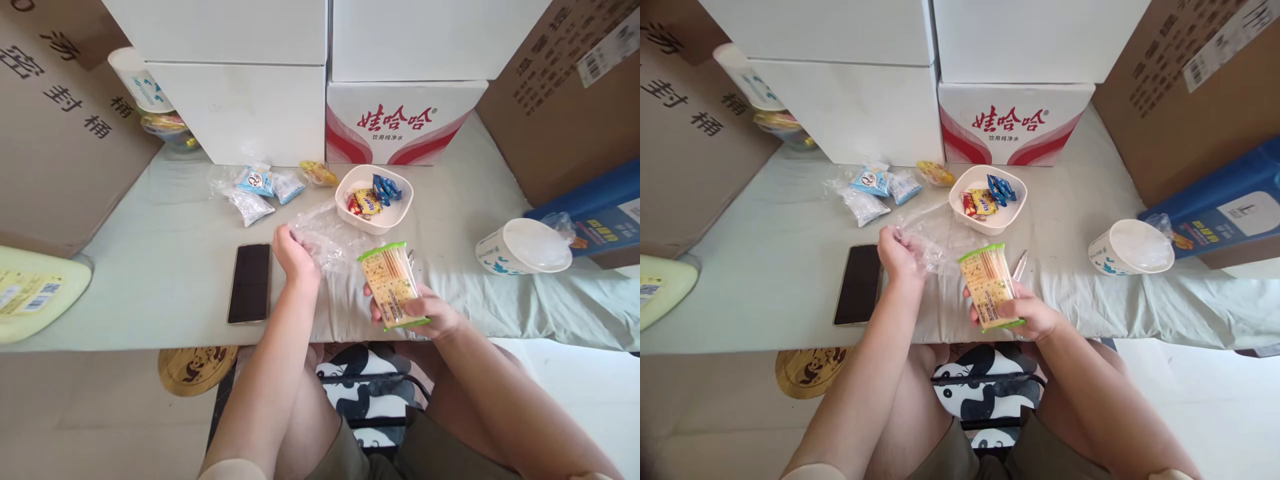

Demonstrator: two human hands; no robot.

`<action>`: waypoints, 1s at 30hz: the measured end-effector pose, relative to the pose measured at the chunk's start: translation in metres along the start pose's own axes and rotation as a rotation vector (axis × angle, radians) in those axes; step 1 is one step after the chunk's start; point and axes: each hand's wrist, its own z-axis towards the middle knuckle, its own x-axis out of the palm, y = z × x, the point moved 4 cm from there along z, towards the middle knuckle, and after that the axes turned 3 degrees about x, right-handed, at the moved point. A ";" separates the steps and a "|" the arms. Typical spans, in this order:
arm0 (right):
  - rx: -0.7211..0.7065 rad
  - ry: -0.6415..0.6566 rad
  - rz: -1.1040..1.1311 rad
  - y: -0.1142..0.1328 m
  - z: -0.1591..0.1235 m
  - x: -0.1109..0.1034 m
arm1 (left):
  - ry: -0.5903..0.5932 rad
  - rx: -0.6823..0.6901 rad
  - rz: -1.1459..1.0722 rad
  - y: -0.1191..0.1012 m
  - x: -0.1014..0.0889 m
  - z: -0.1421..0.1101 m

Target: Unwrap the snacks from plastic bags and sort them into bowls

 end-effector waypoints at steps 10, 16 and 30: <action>-0.294 -0.402 -0.606 0.073 0.005 0.006 | 0.058 -0.041 -0.041 0.003 0.003 -0.012; -0.413 -0.507 -1.093 0.138 0.060 -0.017 | 0.073 -0.090 -0.039 0.006 0.001 -0.009; -0.238 -0.664 -1.611 0.123 0.118 -0.041 | 0.152 -0.144 -0.037 0.007 0.004 -0.013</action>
